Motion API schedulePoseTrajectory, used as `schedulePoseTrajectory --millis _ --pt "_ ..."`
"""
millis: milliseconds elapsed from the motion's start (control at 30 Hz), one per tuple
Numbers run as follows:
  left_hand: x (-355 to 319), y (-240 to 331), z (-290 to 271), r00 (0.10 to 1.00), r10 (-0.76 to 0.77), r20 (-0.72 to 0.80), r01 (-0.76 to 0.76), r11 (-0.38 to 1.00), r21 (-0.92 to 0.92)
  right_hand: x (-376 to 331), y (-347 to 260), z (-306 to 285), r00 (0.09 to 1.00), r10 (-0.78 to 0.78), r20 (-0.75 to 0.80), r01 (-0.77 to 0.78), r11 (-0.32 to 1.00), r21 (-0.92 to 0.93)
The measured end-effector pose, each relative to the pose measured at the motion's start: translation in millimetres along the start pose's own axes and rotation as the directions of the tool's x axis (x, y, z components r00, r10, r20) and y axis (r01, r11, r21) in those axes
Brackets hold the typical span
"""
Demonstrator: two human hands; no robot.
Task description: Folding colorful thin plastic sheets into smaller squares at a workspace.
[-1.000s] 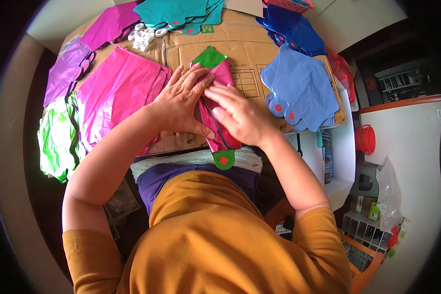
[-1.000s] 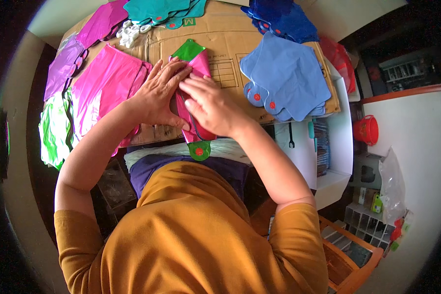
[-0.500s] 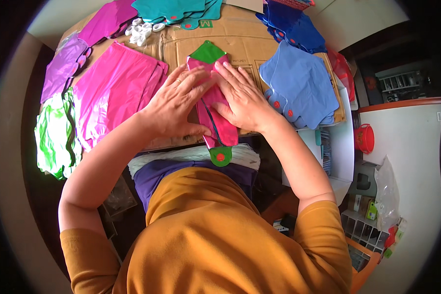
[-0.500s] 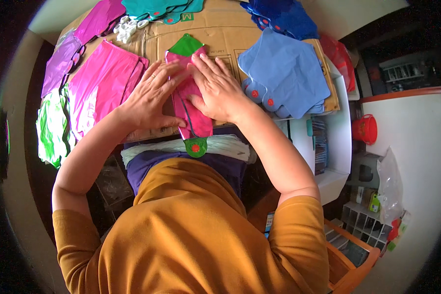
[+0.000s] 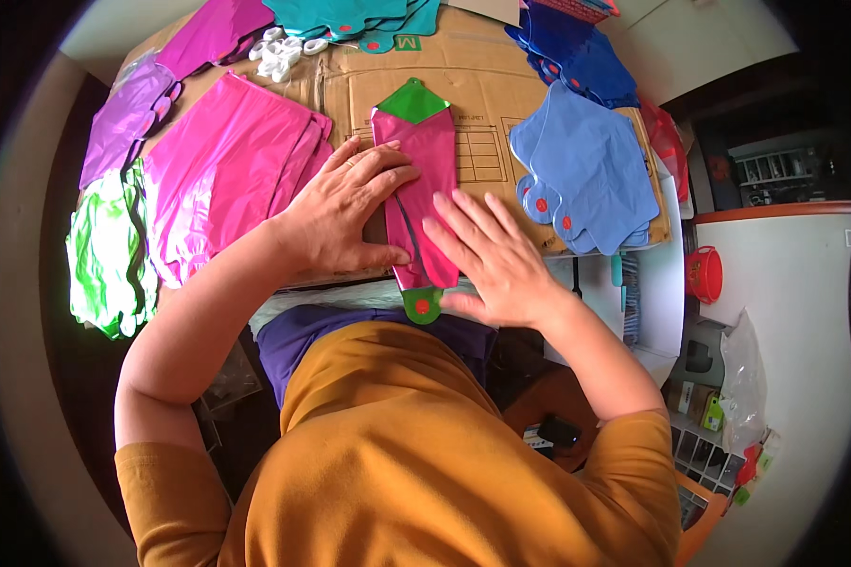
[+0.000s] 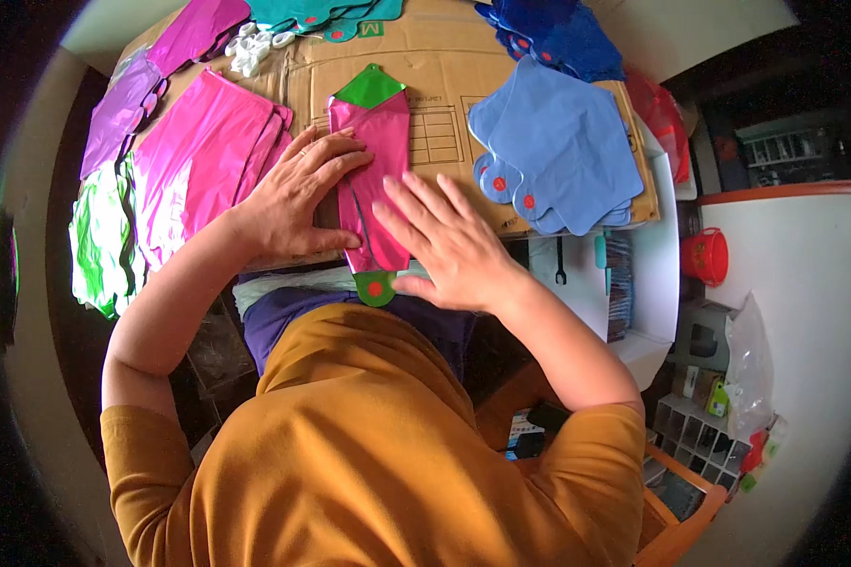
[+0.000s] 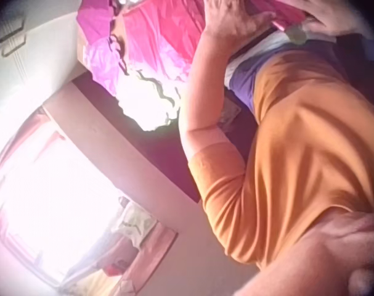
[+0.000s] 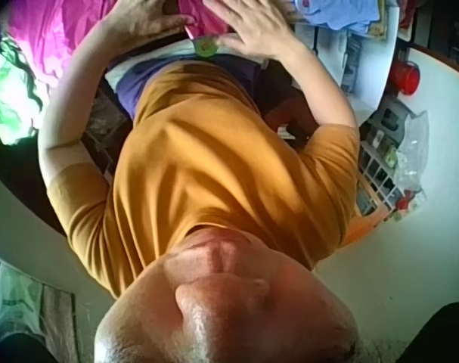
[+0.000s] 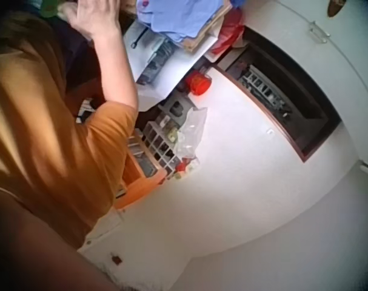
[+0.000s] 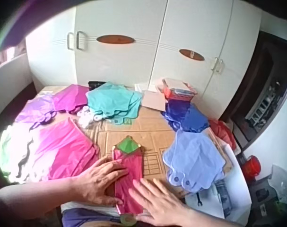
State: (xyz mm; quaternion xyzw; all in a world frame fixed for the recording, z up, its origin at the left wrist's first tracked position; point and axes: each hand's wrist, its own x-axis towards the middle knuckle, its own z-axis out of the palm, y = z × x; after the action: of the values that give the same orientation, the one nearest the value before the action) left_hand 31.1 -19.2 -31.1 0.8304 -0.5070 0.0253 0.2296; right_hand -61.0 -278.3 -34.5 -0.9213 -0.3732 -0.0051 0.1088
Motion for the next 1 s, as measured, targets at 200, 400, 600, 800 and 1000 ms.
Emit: schedulePoseTrajectory --millis 200,400,600,800,1000 --pt "0 1 -1 1.0 -0.004 0.012 0.003 0.999 0.034 -31 -1 4 0.996 -0.08 -0.042 0.081 0.997 0.012" --pt "-1 1 -2 1.0 0.013 0.024 -0.014 1.0 0.028 -22 10 -7 0.97 -0.105 -0.219 0.137 0.981 0.135" --pt "-2 -1 -2 0.999 0.004 0.039 -0.006 0.999 0.04 23 39 -17 0.925 -0.06 -0.374 0.071 0.997 0.015" --pt "-2 1 -4 0.998 -0.014 0.054 0.011 0.998 0.06 57 69 -8 0.956 -0.107 -0.274 0.114 0.993 0.011" --pt "-2 3 -3 0.996 -0.055 0.067 0.051 0.997 0.063 65 77 -11 0.974 -0.001 -0.226 0.018 0.997 0.074"
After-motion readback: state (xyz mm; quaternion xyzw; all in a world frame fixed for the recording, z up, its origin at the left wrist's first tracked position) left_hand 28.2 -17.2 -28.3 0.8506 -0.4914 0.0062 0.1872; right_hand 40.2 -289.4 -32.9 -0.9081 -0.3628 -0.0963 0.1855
